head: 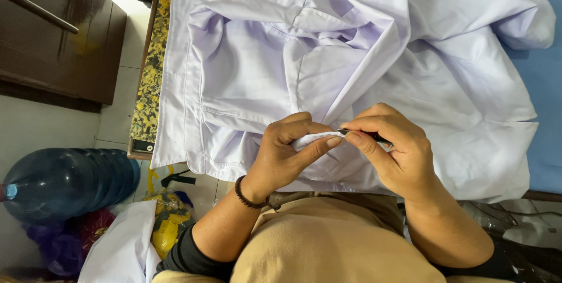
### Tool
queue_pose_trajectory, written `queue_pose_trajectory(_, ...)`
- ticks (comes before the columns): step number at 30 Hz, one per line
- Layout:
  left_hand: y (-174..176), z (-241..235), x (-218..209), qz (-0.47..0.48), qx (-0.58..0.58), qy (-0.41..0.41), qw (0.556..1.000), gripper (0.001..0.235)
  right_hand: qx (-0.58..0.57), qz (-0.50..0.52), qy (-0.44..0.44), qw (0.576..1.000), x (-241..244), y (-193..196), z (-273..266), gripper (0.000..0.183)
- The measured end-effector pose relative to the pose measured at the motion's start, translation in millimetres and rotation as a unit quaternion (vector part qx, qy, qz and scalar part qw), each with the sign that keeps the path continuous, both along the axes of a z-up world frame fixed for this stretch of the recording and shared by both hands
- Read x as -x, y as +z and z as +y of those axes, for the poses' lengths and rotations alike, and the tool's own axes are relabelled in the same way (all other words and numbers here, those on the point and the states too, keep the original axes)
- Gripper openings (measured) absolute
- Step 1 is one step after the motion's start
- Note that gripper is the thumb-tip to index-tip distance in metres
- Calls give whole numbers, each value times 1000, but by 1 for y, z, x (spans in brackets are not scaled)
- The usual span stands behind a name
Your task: The person uses a seam ripper to cut and remove loose threads from a white shirt laid out on a blue surface. They work along the seams and edges of the garment, pulling away the cut threads as they go.
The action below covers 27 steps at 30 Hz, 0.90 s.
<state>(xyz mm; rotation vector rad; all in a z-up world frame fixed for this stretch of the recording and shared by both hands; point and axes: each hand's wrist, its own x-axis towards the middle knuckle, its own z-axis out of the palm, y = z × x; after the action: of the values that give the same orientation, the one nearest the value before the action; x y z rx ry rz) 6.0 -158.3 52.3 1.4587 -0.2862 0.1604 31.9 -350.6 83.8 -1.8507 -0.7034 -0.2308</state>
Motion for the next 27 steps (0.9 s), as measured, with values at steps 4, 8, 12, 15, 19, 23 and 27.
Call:
queue_pose_trajectory(4,-1,0,-1,-7,-10,4,1000,8,-12,2,-7,1000,-1,-1,-2,11)
queue_pose_trajectory(8,-2,-1,-1,-15,-26,11,999,7,-74,53,35,995,-2,-8,-1,39)
queue_pose_trajectory(12,7,5,-4,-100,-135,32,985,12,-71,-11,40,997,-2,-6,-4,8)
queue_pose_trajectory(15,17,22,-6,-170,-225,15,959,21,-58,14,58,997,4,3,-23,8)
queue_pose_trajectory(19,12,31,-8,-228,-256,-58,938,15,-142,120,98,978,2,-11,-56,33)
queue_pose_trajectory(23,6,11,3,-254,-225,-126,932,17,-156,128,-192,960,-58,-26,-52,54)
queue_pose_trajectory(27,-18,-9,19,-234,-250,-165,925,24,84,-108,-146,980,-132,-30,-36,34)
